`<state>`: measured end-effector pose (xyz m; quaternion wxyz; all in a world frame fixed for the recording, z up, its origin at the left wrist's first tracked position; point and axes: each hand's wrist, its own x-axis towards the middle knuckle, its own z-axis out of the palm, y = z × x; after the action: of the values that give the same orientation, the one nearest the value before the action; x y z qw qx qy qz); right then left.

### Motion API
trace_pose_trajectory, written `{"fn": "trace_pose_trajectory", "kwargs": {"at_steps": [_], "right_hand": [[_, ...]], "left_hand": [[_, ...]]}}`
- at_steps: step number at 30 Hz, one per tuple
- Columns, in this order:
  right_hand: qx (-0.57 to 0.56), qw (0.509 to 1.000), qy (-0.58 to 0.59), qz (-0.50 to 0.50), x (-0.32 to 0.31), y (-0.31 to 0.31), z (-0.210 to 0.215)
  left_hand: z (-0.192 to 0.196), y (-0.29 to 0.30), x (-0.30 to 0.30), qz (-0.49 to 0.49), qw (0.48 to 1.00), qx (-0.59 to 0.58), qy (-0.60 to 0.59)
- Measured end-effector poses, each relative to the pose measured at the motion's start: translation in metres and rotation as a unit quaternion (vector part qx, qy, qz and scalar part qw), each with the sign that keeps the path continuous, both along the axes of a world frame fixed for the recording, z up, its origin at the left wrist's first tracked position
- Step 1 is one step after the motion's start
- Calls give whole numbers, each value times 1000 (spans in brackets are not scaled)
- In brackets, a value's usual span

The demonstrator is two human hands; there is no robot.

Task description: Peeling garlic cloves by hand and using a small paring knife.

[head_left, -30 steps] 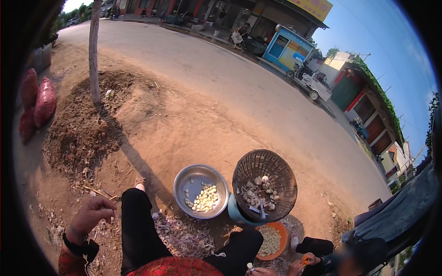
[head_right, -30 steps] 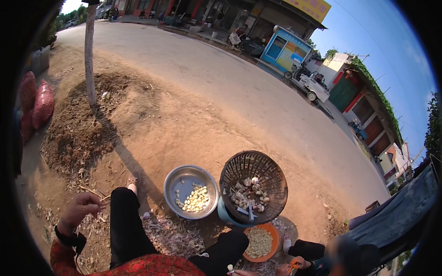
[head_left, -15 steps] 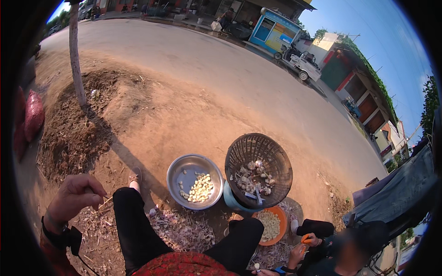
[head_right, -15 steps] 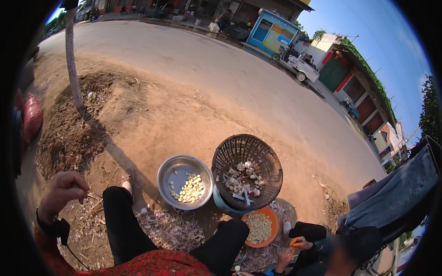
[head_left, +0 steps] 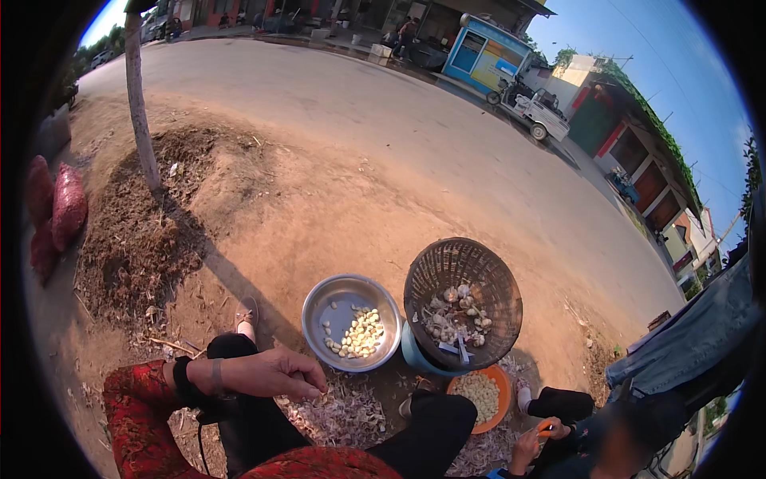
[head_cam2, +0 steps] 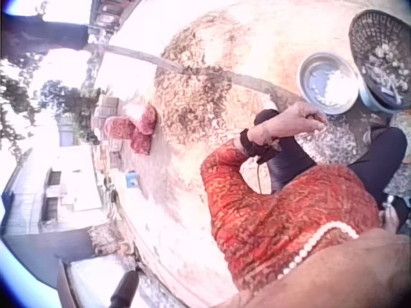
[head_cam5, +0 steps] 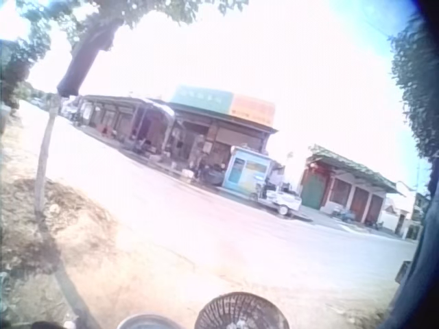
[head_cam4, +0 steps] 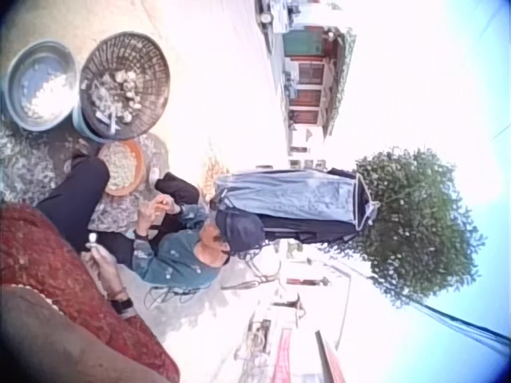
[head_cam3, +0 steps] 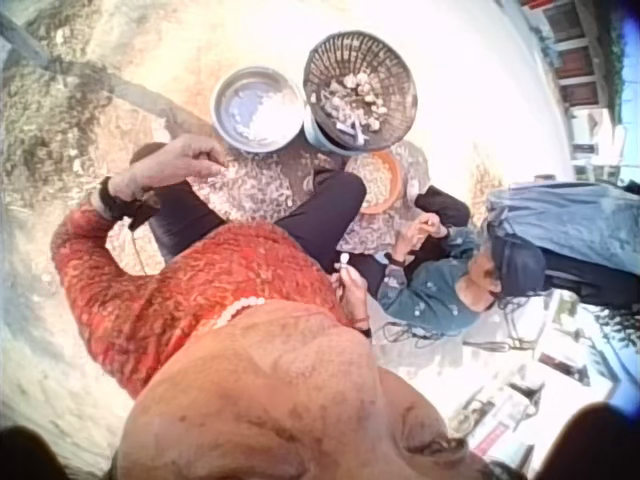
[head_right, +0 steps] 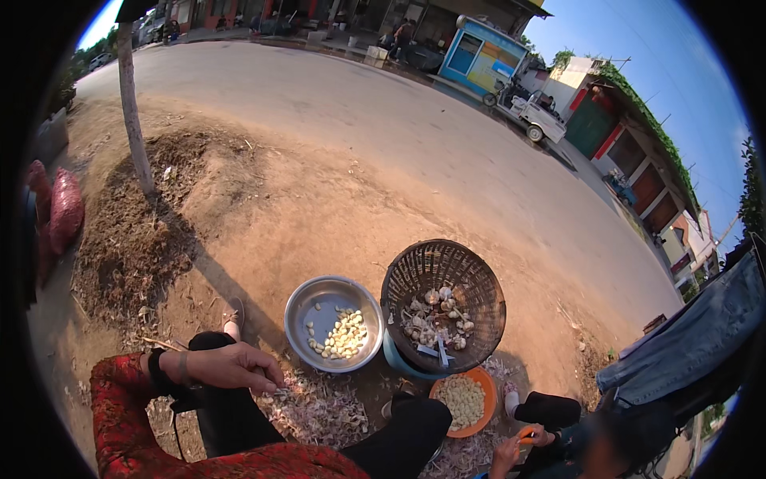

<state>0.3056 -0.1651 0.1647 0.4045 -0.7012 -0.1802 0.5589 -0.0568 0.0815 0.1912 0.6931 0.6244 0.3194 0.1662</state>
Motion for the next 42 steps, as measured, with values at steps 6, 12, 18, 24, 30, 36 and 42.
{"fn": "trace_pose_trajectory", "kwargs": {"at_steps": [6,12,18,24,30,36,42], "right_hand": [[32,997,-14,-76,-10,-22,-21],[45,992,-22,-112,-23,5,-18],[32,998,-34,32,-16,86,-28],[50,987,12,154,-32,175,-39],[71,965,71,243,-44,237,-55],[70,957,94,265,-42,269,-75],[31,916,213,339,-56,310,-81]], "left_hand": [[-70,34,65,-168,981,-78,-51],[-127,61,113,-197,975,-95,-44],[-161,68,106,-131,975,-160,-75],[-165,100,99,4,988,-135,-72],[-176,111,95,104,978,-178,-45],[-173,113,98,111,975,-187,-46],[-177,119,94,153,964,-210,-52]]}}
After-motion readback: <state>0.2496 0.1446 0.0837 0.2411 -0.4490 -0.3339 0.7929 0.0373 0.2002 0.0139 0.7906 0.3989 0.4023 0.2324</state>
